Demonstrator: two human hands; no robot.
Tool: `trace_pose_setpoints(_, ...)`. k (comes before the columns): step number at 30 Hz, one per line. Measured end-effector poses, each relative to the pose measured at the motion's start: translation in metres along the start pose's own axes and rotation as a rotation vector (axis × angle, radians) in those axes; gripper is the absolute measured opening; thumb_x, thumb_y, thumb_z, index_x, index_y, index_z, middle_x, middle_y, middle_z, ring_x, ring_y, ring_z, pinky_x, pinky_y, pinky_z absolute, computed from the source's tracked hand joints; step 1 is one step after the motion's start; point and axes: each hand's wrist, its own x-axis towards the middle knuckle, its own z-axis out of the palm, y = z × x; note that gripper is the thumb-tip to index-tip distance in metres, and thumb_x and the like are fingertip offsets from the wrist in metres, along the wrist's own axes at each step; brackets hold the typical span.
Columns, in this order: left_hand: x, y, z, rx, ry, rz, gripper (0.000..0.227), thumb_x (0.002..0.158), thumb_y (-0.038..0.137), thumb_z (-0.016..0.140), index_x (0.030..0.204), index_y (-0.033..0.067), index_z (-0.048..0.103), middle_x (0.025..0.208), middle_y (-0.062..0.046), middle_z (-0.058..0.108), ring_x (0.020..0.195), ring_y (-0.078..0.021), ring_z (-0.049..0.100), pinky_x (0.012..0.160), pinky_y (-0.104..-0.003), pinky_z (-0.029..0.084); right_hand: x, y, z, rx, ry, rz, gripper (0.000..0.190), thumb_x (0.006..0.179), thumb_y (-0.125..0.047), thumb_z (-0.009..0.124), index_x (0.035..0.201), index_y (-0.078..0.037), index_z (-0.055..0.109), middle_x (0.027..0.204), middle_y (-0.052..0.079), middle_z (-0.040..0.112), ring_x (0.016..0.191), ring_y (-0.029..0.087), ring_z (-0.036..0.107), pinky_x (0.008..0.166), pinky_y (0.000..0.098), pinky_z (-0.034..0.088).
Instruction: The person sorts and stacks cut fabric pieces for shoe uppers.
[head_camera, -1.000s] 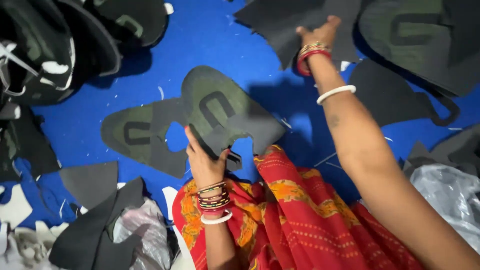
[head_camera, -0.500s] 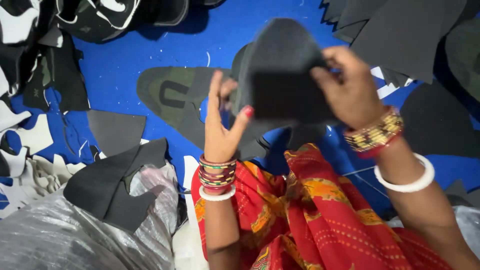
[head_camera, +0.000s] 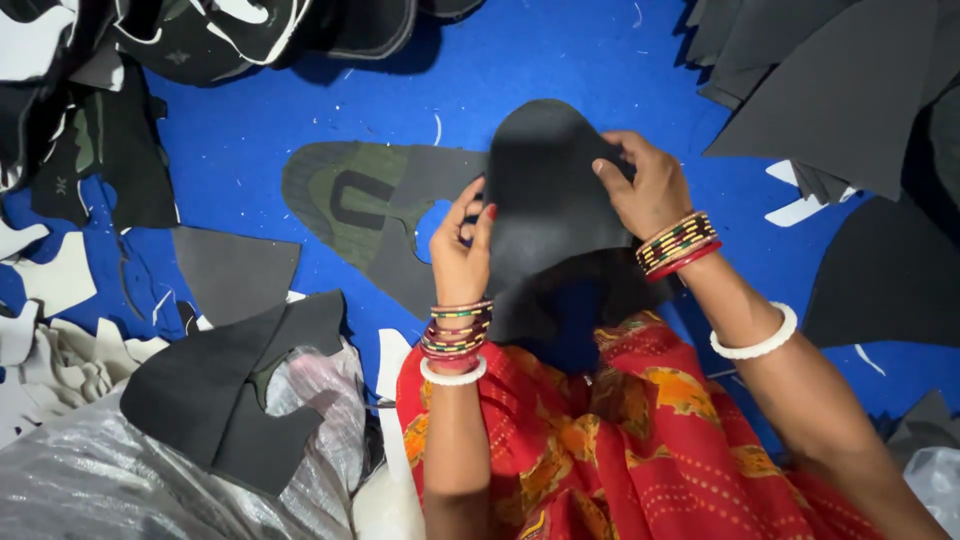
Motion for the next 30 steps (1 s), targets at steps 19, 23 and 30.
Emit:
trace_pose_setpoints(19,0.031,-0.041,0.005,0.265,0.094,0.051,0.031,0.091,0.009,0.072,0.122,0.0063,0.071,0.079,0.0,0.065,0.063,-0.0064,0.058,0.062,-0.024,0.049,-0.005,0.017,0.015,-0.321,0.086,-0.035,0.042,0.1,-0.039,0.074,0.113,-0.004,0.055,0.09,0.02,0.07,0.081,0.044,0.068,0.067,0.0529,0.05)
trace_pose_setpoints(23,0.048,-0.066,-0.003,0.174,0.028,0.025,0.031,0.087,0.011,0.078,0.113,0.0039,0.064,0.074,-0.002,0.059,0.062,-0.0091,0.053,0.057,-0.028,0.045,-0.006,0.029,0.013,-0.321,0.052,0.06,0.057,0.101,-0.051,0.074,0.114,-0.001,0.051,0.084,0.024,0.067,0.079,0.047,0.066,0.069,0.0538,0.05)
trace_pose_setpoints(30,-0.009,0.035,0.009,0.558,0.349,0.429,0.028,0.095,0.006,0.069,0.123,0.0061,0.063,0.108,-0.014,0.065,0.102,-0.033,0.064,0.093,-0.043,0.052,-0.038,-0.01,-0.011,-0.468,0.098,-0.209,0.058,0.104,-0.039,0.07,0.145,-0.003,0.05,0.145,0.022,0.053,0.136,0.042,0.047,0.111,0.0511,0.039)
